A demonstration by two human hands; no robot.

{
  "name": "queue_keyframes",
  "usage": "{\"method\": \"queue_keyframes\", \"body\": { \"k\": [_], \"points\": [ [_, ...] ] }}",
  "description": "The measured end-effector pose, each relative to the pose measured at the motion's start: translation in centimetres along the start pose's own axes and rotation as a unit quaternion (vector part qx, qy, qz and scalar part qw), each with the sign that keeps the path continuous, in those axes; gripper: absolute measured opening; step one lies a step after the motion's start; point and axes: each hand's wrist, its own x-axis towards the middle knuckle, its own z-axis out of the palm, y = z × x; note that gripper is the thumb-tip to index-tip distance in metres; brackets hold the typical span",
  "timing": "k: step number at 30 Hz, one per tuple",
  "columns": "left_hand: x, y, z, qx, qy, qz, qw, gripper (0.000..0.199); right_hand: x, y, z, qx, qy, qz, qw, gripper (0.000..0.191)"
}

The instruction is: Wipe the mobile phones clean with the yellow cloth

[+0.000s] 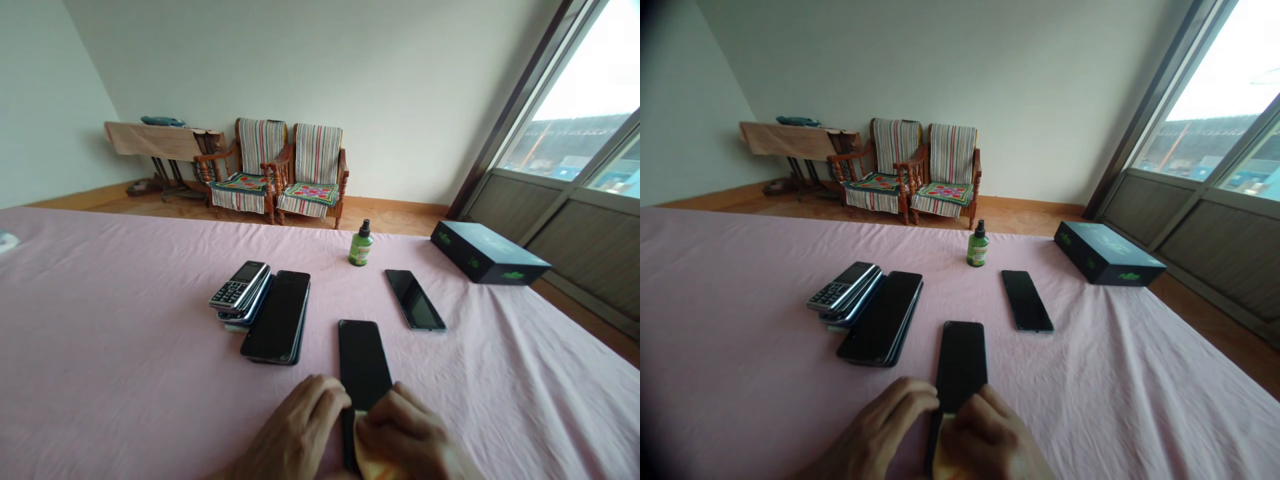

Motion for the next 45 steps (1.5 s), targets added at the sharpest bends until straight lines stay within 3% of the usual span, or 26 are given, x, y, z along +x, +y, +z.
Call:
{"method": "queue_keyframes", "body": {
  "k": [3,6,8,10,14,17,23,29,33,38,41,45],
  "points": [
    [-0.1,-0.5,0.2,-0.005,0.0,0.025,1.0,0.061,-0.6,0.0,0.0,0.029,0.051,-0.047,0.997,0.023],
    [-0.2,-1.4,0.8,0.027,0.005,0.055,0.998,0.058,0.9,0.6,-2.0,0.05,0.005,0.049,0.998,0.015],
    [-0.3,-2.0,1.3,0.046,0.021,0.077,0.996,0.056,2.6,1.6,-3.6,0.036,0.049,0.142,0.988,0.021],
    [-0.3,-2.4,1.7,0.055,0.042,0.098,0.993,0.056,4.3,3.2,-4.4,-0.005,0.115,0.176,0.978,0.023],
    [-0.3,-3.1,2.5,0.071,0.073,0.119,0.988,0.054,6.2,6.1,-3.6,-0.043,0.121,0.168,0.977,0.03],
    [-0.4,-3.4,2.7,0.078,0.083,0.125,0.986,0.055,6.1,6.9,-2.5,-0.034,0.107,0.152,0.982,0.028],
    [-0.4,-3.0,2.2,0.074,0.064,0.121,0.988,0.056,3.8,5.2,-2.1,-0.038,0.079,0.143,0.986,0.039],
    [-0.3,-2.2,1.6,0.095,0.028,0.099,0.99,0.062,0.3,2.4,-1.5,-0.024,0.044,0.146,0.988,0.035],
    [0.0,-1.2,0.6,0.114,0.009,0.088,0.99,0.058,-0.2,1.0,-1.5,-0.013,0.025,0.12,0.992,0.031],
    [0.5,-0.1,-0.7,0.145,0.014,0.003,0.989,0.057,2.8,1.1,-2.3,0.008,0.069,0.128,0.989,0.04],
    [0.7,-0.1,-0.9,0.137,0.035,-0.024,0.99,0.056,5.5,2.6,-2.6,-0.002,0.098,0.142,0.985,0.035],
    [0.9,-0.4,-0.8,0.109,0.053,-0.047,0.992,0.055,9.0,5.2,-2.1,-0.051,0.113,0.097,0.988,0.035]
  ]
}}
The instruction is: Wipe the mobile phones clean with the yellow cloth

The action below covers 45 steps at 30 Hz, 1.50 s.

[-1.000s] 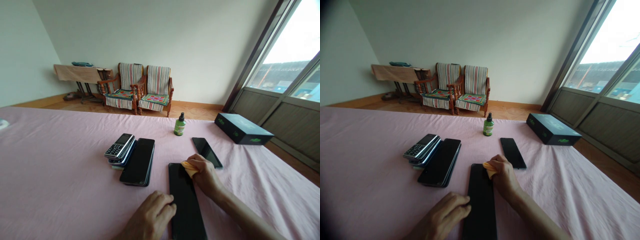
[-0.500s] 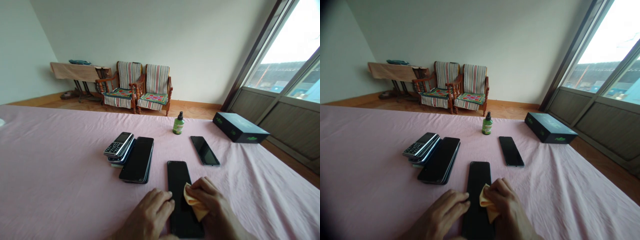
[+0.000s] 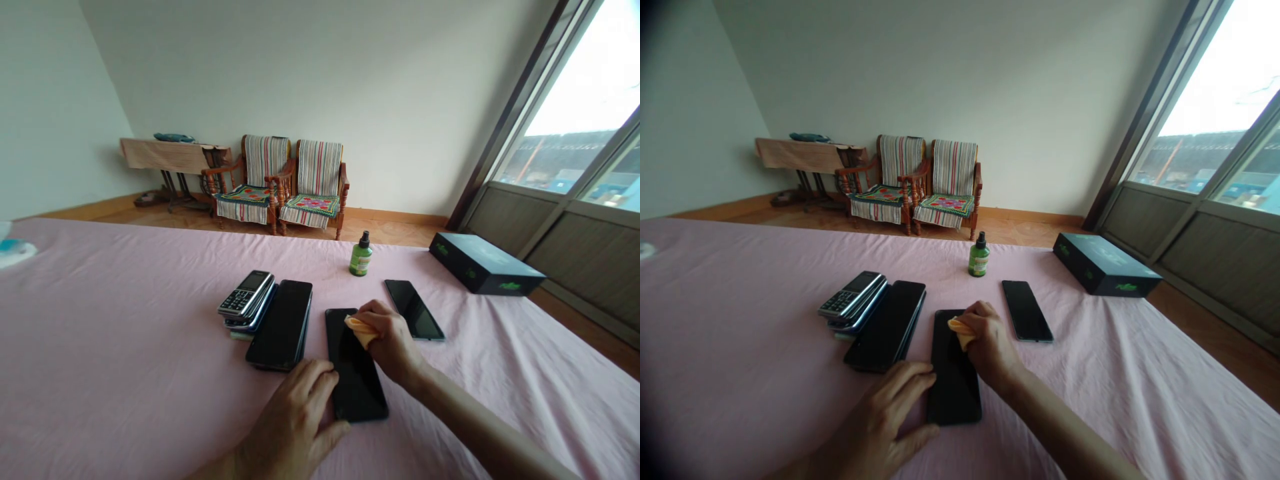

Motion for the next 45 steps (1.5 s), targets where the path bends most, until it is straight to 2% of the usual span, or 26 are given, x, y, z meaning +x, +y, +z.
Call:
{"method": "queue_keyframes", "body": {
  "k": [6,11,19,26,30,34,37,40,43,45],
  "points": [
    [0.2,-0.2,0.0,-0.012,0.011,0.006,1.0,0.057,3.5,1.3,3.1,-0.02,-0.014,-0.036,0.999,0.035],
    [0.1,-0.2,-0.1,-0.02,0.013,-0.002,1.0,0.054,4.2,1.2,3.9,-0.03,-0.047,-0.061,0.997,0.032],
    [0.0,-0.4,0.2,-0.025,0.02,0.006,0.999,0.049,0.8,-0.7,2.2,-0.025,-0.096,-0.089,0.991,0.028],
    [0.0,0.1,0.0,-0.091,0.032,-0.036,0.995,0.069,-3.0,-3.2,1.0,0.038,-0.128,-0.068,0.989,0.022],
    [0.0,-0.1,0.1,-0.095,0.039,-0.037,0.994,0.069,-4.4,-4.4,0.6,0.036,-0.148,-0.059,0.987,0.013],
    [0.0,-0.7,0.4,-0.084,0.036,-0.015,0.996,0.073,-5.7,-5.2,0.5,0.039,-0.151,-0.061,0.986,0.015],
    [0.0,-0.9,0.4,-0.077,0.026,-0.005,0.997,0.073,-6.7,-5.4,0.3,0.054,-0.133,-0.067,0.987,0.015],
    [0.1,-0.8,0.3,-0.067,0.023,-0.005,0.998,0.063,-7.2,-5.3,-0.4,0.08,-0.131,-0.063,0.986,0.015],
    [0.1,-0.6,0.1,-0.058,0.027,-0.01,0.998,0.06,-6.3,-4.1,-1.4,0.088,-0.117,-0.032,0.989,0.021],
    [0.2,-0.5,0.1,-0.052,0.026,-0.012,0.998,0.06,-4.9,-2.7,-1.7,0.068,-0.067,0.002,0.995,0.024]
  ]
}}
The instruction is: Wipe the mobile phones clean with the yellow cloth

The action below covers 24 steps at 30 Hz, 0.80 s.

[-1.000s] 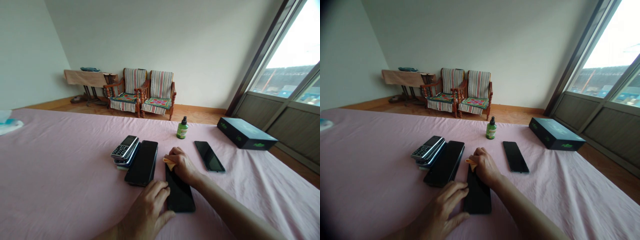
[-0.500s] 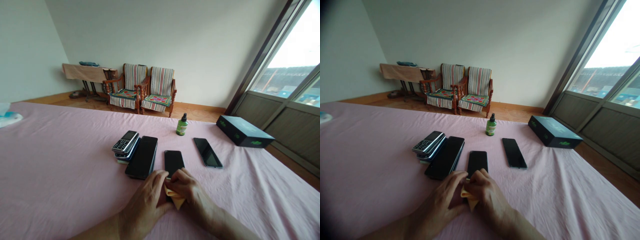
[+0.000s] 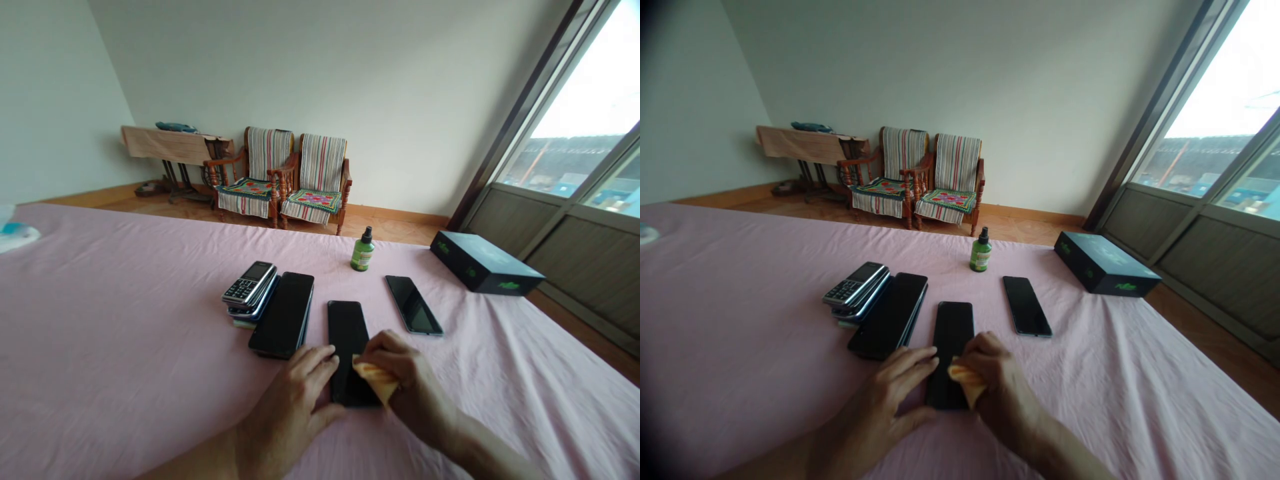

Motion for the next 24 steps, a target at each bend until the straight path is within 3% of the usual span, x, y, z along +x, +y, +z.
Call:
{"method": "queue_keyframes", "body": {
  "k": [3,6,9,19,24],
  "points": [
    [0.0,0.0,0.0,0.011,-0.005,0.003,1.0,0.057,2.9,2.8,-0.4,-0.058,0.069,0.025,0.996,0.024],
    [0.0,-0.1,-0.1,0.022,-0.012,0.006,1.0,0.057,5.2,5.0,0.0,-0.07,0.08,0.03,0.994,0.023],
    [0.0,-0.1,-0.1,0.029,-0.021,0.012,0.999,0.058,5.6,5.6,0.5,-0.07,0.075,0.03,0.994,0.023],
    [0.0,-0.1,0.2,0.039,-0.024,0.014,0.999,0.062,-1.8,0.6,0.7,-0.036,0.006,0.021,0.999,0.027],
    [-0.2,-0.1,0.1,0.035,-0.02,0.013,0.999,0.06,-2.1,-0.9,0.2,0.011,-0.031,0.019,0.999,0.021]
  ]
}}
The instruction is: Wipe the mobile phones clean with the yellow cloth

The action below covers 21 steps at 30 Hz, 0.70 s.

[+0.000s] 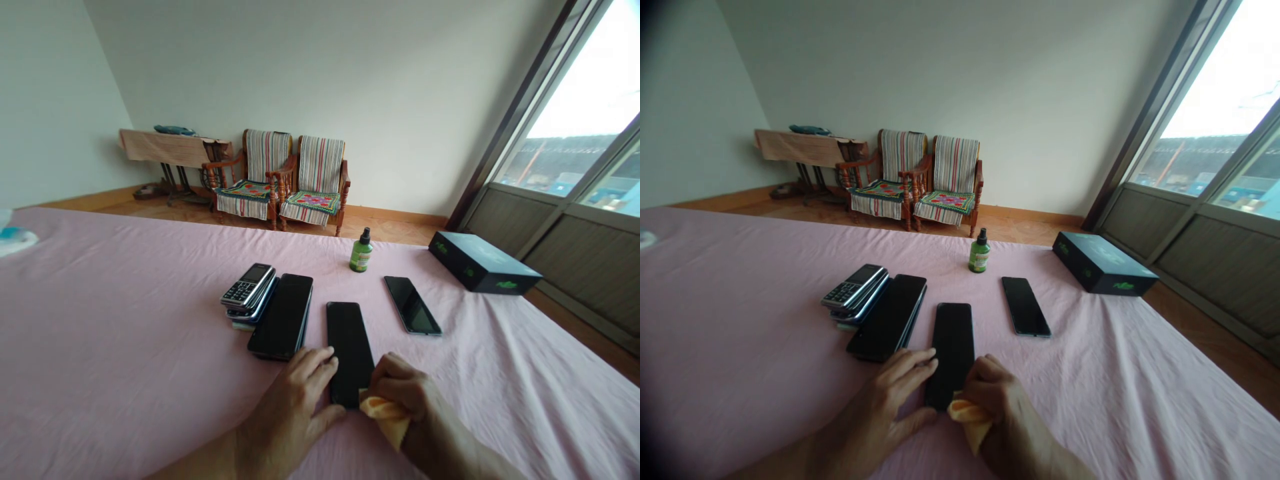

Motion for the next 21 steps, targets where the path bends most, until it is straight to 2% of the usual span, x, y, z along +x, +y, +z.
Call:
{"method": "queue_keyframes", "body": {
  "k": [4,7,11,14,18,21],
  "points": [
    [0.0,-0.2,0.1,-0.005,-0.001,0.003,1.0,0.058,2.2,0.9,-0.3,0.037,0.055,0.052,0.996,0.022],
    [0.0,-0.4,0.2,-0.008,0.0,0.002,1.0,0.058,3.1,1.6,0.3,0.038,0.067,0.06,0.995,0.024],
    [-0.1,-0.7,0.4,-0.016,-0.001,0.004,1.0,0.063,2.3,0.8,1.1,0.025,0.046,0.049,0.997,0.024],
    [-0.1,-0.6,0.3,-0.02,0.004,0.0,1.0,0.063,1.4,0.0,1.1,0.069,0.012,0.079,0.994,0.027],
    [0.0,-0.2,0.1,-0.022,0.0,-0.01,1.0,0.063,1.5,0.3,0.6,0.119,0.067,0.173,0.975,0.02],
    [0.1,0.0,0.0,-0.023,-0.007,-0.017,1.0,0.065,2.1,0.7,0.4,0.14,0.087,0.196,0.967,0.019]
  ]
}}
